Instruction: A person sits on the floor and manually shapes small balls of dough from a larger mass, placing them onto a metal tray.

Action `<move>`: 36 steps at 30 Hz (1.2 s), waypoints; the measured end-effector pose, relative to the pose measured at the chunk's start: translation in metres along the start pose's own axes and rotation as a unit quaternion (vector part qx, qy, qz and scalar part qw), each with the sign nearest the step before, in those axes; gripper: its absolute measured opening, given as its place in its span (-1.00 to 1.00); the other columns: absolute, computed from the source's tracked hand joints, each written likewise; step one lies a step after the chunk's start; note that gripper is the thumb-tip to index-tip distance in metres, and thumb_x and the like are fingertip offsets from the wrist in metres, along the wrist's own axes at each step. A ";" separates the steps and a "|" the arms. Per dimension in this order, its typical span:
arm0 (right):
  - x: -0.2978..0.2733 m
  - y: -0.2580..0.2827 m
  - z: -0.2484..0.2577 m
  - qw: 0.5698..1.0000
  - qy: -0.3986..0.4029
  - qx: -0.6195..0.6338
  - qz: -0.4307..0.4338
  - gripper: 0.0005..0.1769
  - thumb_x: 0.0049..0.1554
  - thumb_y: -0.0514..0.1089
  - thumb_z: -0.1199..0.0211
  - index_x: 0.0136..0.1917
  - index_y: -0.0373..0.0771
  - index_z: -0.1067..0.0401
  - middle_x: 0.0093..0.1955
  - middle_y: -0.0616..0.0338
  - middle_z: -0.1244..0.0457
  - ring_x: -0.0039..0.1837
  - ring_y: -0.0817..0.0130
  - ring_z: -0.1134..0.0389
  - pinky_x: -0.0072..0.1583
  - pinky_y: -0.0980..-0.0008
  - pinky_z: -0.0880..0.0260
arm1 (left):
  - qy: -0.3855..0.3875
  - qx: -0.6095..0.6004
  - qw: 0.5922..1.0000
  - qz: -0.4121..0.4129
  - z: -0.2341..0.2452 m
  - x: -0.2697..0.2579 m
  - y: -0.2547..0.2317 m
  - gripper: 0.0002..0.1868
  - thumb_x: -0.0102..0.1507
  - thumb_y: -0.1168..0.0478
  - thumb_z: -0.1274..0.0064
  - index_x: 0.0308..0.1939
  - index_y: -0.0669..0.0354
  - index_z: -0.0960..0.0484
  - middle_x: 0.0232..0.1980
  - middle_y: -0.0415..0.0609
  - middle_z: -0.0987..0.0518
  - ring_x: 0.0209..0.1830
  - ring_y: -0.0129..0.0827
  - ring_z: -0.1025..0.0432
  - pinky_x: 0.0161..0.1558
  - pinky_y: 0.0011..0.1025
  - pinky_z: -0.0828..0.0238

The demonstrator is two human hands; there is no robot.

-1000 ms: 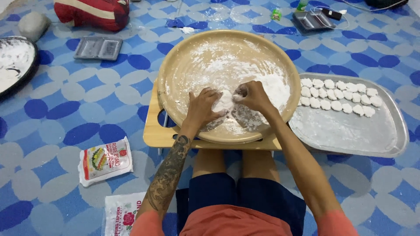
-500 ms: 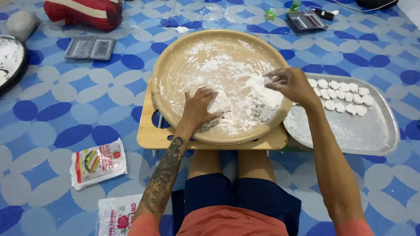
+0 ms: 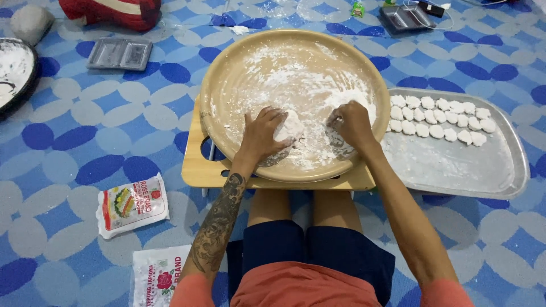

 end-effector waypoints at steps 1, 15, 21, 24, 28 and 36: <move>0.002 -0.002 -0.006 1.000 0.001 0.000 0.001 -0.90 -0.04 -0.17 -0.48 -0.23 0.04 -0.65 -0.29 0.27 -0.40 -0.11 0.19 -0.40 0.06 0.26 -0.45 | 0.000 0.000 1.000 0.002 0.001 0.000 0.001 -0.22 0.03 -0.29 -0.31 0.28 -0.20 -0.55 0.27 -0.18 -0.55 0.41 -0.31 -0.29 0.16 0.34 -0.14; 0.000 0.019 0.025 0.998 0.034 0.047 0.001 -0.84 0.01 -0.41 -0.36 -0.13 -0.26 -0.64 -0.20 0.03 -0.39 -0.01 0.03 -0.43 0.16 0.12 -0.45 | -0.005 -0.050 0.999 0.012 0.033 -0.003 -0.018 -0.44 0.25 -0.17 -0.11 0.30 -0.20 -0.53 0.33 -0.11 -0.52 0.44 -0.26 -0.29 0.25 0.42 0.00; -0.025 0.011 0.062 0.913 -0.123 0.382 -0.080 -0.74 0.02 -0.19 -0.58 -0.07 -0.32 -0.59 -0.12 -0.03 -0.44 -0.06 0.20 -0.49 -0.03 0.35 -0.51 | -0.157 -0.183 0.971 -0.004 0.051 0.010 -0.027 -0.73 0.36 0.02 -0.04 0.10 -0.11 -0.67 0.01 -0.03 -0.65 0.08 -0.15 -0.54 0.05 -0.13 -0.46; -0.034 0.015 0.055 0.894 -0.168 0.412 -0.041 -0.76 0.01 -0.30 -0.58 -0.08 -0.34 -0.58 -0.12 -0.01 -0.44 -0.07 0.28 -0.49 0.01 0.39 -0.52 | -0.083 -0.411 0.907 0.044 0.006 0.036 -0.047 -0.60 0.38 -0.06 -0.05 0.12 0.12 -0.67 0.00 0.12 -0.67 -0.05 -0.08 -0.60 -0.17 -0.32 -0.60; -0.037 0.037 0.078 0.908 -0.187 0.375 -0.007 -0.75 -0.04 -0.39 -0.60 -0.11 -0.39 -0.57 -0.18 -0.03 -0.42 -0.11 0.17 -0.51 -0.03 0.35 -0.56 | -0.065 -0.437 0.894 0.070 0.000 0.041 -0.072 -0.65 0.28 0.08 -0.19 0.08 0.17 -0.69 -0.05 0.14 -0.70 -0.09 -0.06 -0.63 -0.23 -0.32 -0.64; -0.042 0.016 0.060 0.866 -0.139 0.463 -0.126 -0.84 0.17 -0.27 -0.44 -0.02 -0.33 -0.49 -0.08 0.01 -0.40 0.03 0.30 -0.47 0.12 0.33 -0.51 | -0.115 -0.498 0.853 0.100 0.012 0.032 -0.064 -0.83 0.28 0.21 -0.20 -0.10 0.17 -0.73 -0.26 0.08 -0.71 -0.22 -0.22 -0.65 -0.18 -0.39 -0.59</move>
Point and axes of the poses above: each hand's wrist, its own x-axis towards the middle knuckle, its own z-axis out of the back of the hand, y = z × x, the point moved 9 cm from there along x, towards the middle knuckle
